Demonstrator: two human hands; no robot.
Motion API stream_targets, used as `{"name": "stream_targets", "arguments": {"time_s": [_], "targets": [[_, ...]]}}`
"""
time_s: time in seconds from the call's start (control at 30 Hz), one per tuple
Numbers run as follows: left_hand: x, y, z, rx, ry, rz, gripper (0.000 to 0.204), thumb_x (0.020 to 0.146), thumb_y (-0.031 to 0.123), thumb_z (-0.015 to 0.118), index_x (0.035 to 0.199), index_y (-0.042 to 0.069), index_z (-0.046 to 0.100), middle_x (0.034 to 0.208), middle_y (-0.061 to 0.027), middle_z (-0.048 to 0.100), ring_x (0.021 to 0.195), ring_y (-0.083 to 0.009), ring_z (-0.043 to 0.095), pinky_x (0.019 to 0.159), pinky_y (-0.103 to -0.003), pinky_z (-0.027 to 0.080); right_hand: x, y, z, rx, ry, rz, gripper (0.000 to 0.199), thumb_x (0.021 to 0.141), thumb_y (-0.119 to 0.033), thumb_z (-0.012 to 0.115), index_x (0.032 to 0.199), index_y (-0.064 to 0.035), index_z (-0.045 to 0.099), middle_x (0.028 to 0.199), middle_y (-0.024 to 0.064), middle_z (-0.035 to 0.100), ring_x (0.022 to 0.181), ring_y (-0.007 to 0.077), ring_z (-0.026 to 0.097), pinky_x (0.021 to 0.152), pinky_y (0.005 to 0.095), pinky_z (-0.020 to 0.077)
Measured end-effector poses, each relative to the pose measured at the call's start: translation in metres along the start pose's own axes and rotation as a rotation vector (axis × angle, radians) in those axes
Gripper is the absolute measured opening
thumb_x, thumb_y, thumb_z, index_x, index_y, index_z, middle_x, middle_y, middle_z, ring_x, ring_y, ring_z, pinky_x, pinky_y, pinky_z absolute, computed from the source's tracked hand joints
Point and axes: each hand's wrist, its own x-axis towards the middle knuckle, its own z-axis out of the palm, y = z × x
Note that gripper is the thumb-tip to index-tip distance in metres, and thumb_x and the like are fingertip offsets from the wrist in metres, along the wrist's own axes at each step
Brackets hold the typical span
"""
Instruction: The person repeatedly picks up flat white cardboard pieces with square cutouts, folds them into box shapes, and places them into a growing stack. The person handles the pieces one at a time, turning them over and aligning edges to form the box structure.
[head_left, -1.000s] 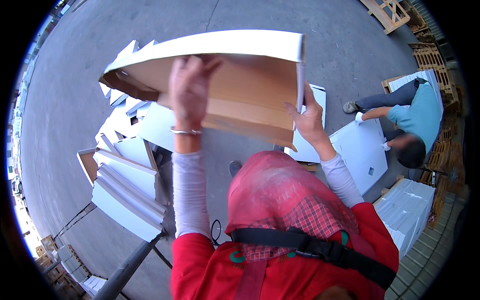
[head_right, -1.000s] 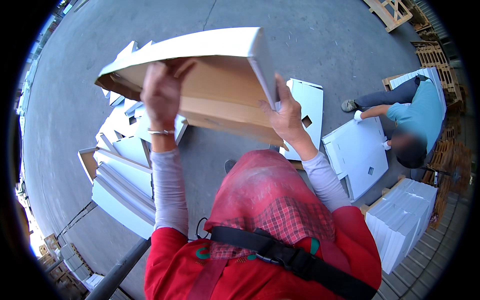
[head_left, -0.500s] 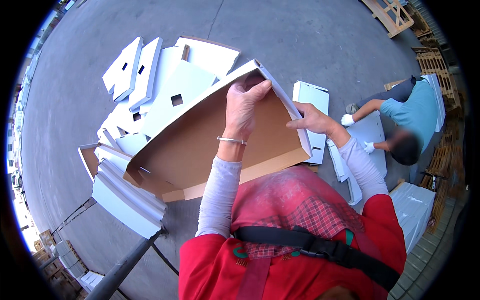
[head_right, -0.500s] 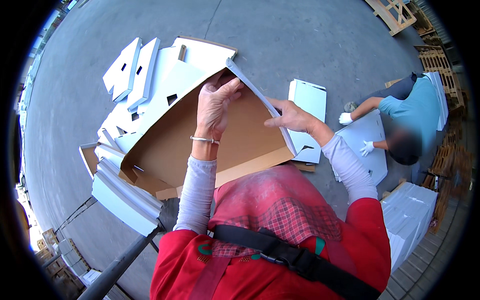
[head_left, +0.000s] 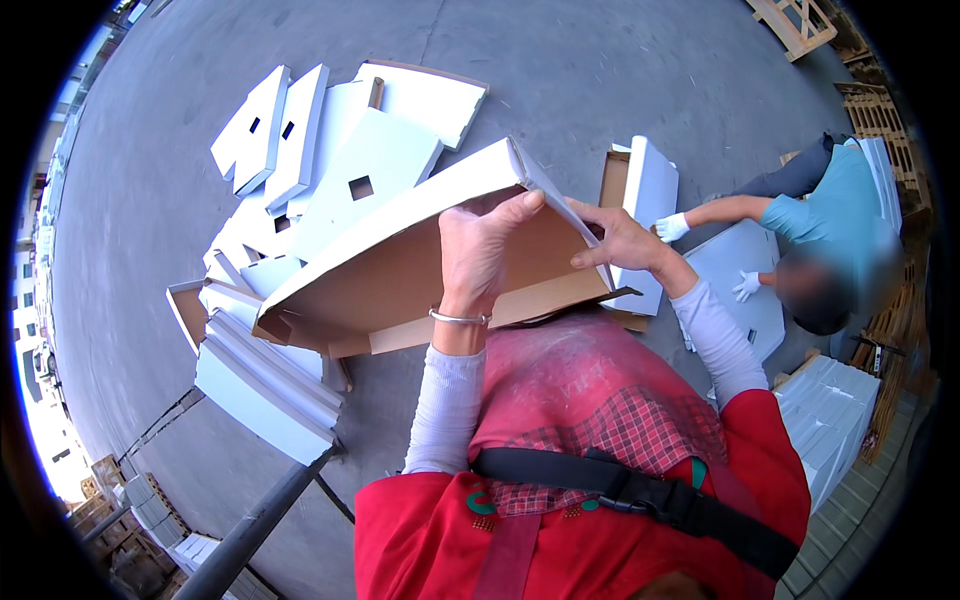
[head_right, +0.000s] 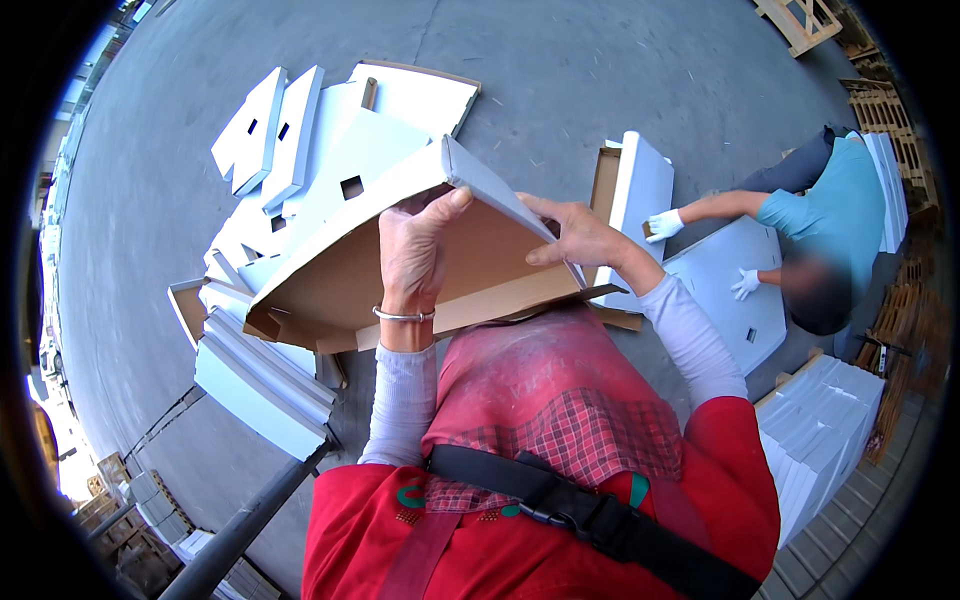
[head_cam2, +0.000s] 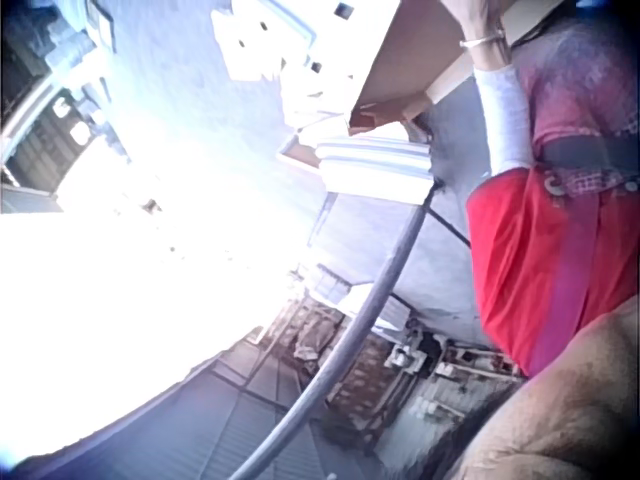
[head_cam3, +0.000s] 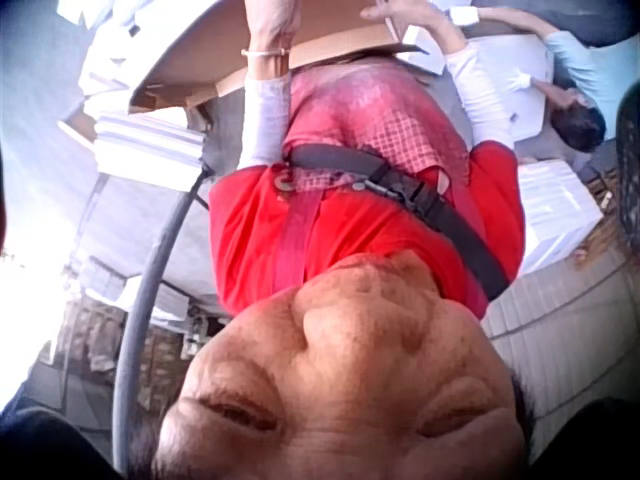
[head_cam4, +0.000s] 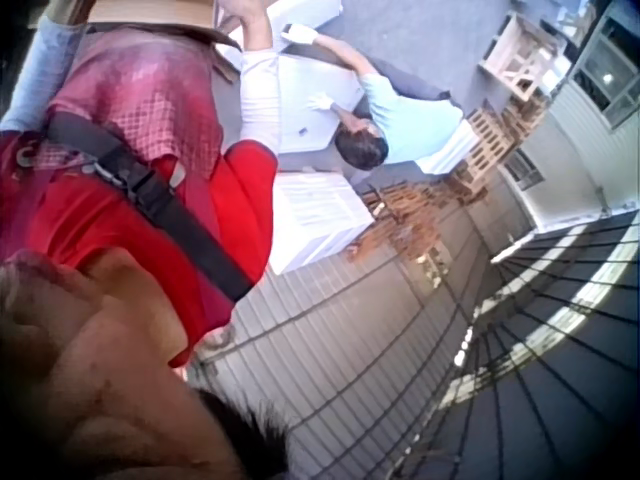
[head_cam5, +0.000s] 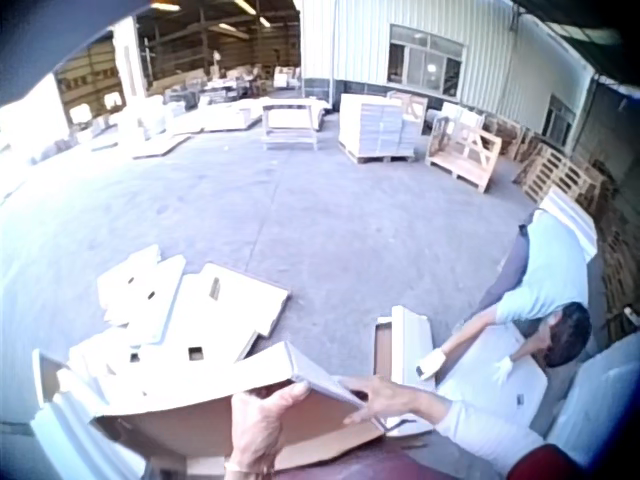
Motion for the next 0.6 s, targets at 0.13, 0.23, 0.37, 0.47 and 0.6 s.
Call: {"name": "stream_targets", "arguments": {"time_s": [0.13, 0.23, 0.37, 0.47, 0.6], "targets": [[-0.006, -0.008, -0.007, 0.005, -0.036, 0.021, 0.053, 0.069, 0.013, 0.086, 0.112, -0.003, 0.059, 0.108, -0.0118, 0.061, 0.098, -0.0201, 0.059, 0.088, -0.033, 0.047, 0.005, 0.009, 0.001, -0.021, 0.020, 0.004, 0.087, 0.067, -0.005, 0.079, 0.145, -0.0146, 0.040, 0.120, 0.0114, 0.063, 0.108, 0.0175, 0.059, 0.096, 0.0305, 0.0439], [-0.011, -0.011, -0.007, -0.024, -0.036, 0.026, 0.054, 0.069, 0.014, 0.085, 0.113, -0.003, 0.058, 0.108, -0.0113, 0.061, 0.098, -0.0200, 0.059, 0.088, -0.033, 0.047, 0.006, 0.011, 0.002, -0.004, 0.023, 0.033, 0.087, 0.067, -0.003, 0.078, 0.145, -0.0140, 0.041, 0.122, 0.0118, 0.063, 0.110, 0.0177, 0.058, 0.097, 0.0306, 0.0433], [-0.024, -0.016, -0.003, -0.085, -0.056, 0.018, 0.053, 0.073, 0.012, 0.083, 0.115, -0.003, 0.056, 0.109, -0.0106, 0.061, 0.100, -0.0197, 0.058, 0.089, -0.032, 0.047, 0.003, 0.013, 0.001, 0.017, 0.001, 0.047, 0.082, 0.069, -0.001, 0.075, 0.143, -0.0121, 0.042, 0.123, 0.0110, 0.062, 0.112, 0.0176, 0.057, 0.098, 0.0307, 0.0423], [-0.032, -0.021, -0.006, -0.026, -0.049, 0.007, 0.049, 0.076, 0.012, 0.080, 0.116, -0.003, 0.057, 0.110, -0.0102, 0.061, 0.101, -0.0194, 0.058, 0.090, -0.032, 0.047, 0.001, 0.009, -0.005, 0.031, -0.095, 0.084, 0.079, 0.071, 0.001, 0.072, 0.143, -0.0113, 0.043, 0.123, 0.0089, 0.062, 0.111, 0.0170, 0.056, 0.098, 0.0305, 0.0421], [-0.034, -0.017, -0.004, 0.159, -0.056, -0.066, 0.047, 0.080, 0.015, 0.077, 0.118, -0.004, 0.057, 0.114, -0.0107, 0.061, 0.102, -0.0189, 0.058, 0.090, -0.031, 0.046, 0.001, 0.018, -0.022, 0.132, -0.220, 0.158, 0.078, 0.070, 0.004, 0.070, 0.143, -0.0111, 0.044, 0.122, 0.0060, 0.062, 0.108, 0.0155, 0.056, 0.096, 0.0301, 0.0430]]}}
